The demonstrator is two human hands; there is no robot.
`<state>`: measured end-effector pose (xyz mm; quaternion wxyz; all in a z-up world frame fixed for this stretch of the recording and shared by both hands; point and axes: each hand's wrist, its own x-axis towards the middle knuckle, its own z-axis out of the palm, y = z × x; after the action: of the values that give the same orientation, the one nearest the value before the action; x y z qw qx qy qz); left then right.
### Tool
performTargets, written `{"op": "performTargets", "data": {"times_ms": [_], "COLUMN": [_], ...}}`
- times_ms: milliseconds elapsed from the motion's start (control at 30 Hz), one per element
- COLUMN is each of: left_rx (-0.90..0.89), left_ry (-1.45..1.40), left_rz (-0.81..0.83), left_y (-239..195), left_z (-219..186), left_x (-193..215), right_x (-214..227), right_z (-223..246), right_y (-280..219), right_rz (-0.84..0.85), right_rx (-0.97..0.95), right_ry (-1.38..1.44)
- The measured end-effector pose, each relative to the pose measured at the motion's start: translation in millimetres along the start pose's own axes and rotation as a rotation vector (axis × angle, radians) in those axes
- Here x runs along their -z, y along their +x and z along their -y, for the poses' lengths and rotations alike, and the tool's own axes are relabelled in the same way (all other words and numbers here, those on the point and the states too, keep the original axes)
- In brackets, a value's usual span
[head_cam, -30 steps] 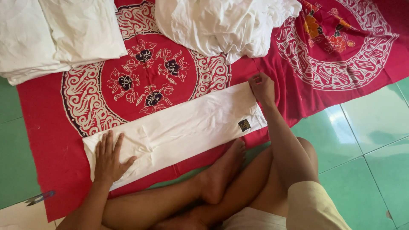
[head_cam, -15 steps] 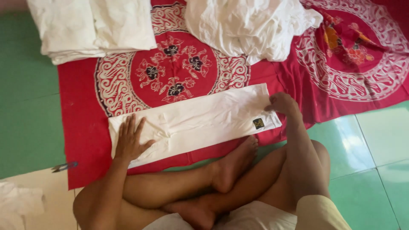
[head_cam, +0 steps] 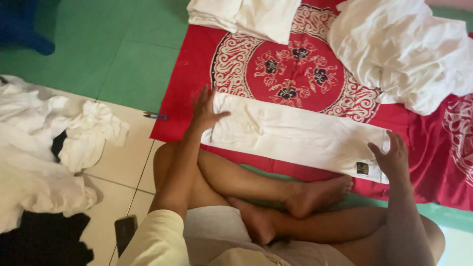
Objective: The person sits cross-legged on the floor and folds a white shirt by hand. They smooth the fabric, fold the sleeves and sides, and then fold the shirt into a compact rectangle before placing it on a stack of other folded white shirts.
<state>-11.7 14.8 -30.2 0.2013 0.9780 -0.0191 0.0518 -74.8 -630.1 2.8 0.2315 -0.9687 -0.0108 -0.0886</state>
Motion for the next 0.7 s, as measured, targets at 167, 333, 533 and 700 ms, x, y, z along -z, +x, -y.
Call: {"op": "performTargets", "data": {"times_ms": [167,333,533,700], "left_rx": [0.292,0.686,0.637,0.745], "left_ry": [-0.287,-0.159,0.211,0.258], "left_rz": [-0.179,0.721,0.808,0.826], "left_y": [-19,-30,-28,-24], "left_z": [52,28,3,14], "left_x": [36,71,65,46], "right_x": [-55,-26,-12,-23], "right_z": [-26,60,59,28], "right_y": [-4,-7,-15,-25], "right_rz": [-0.226,0.448,0.355,0.267], "right_rx": [0.904,-0.252,-0.328,-0.221], "right_ry": [-0.389,-0.192,-0.211,-0.248]}}
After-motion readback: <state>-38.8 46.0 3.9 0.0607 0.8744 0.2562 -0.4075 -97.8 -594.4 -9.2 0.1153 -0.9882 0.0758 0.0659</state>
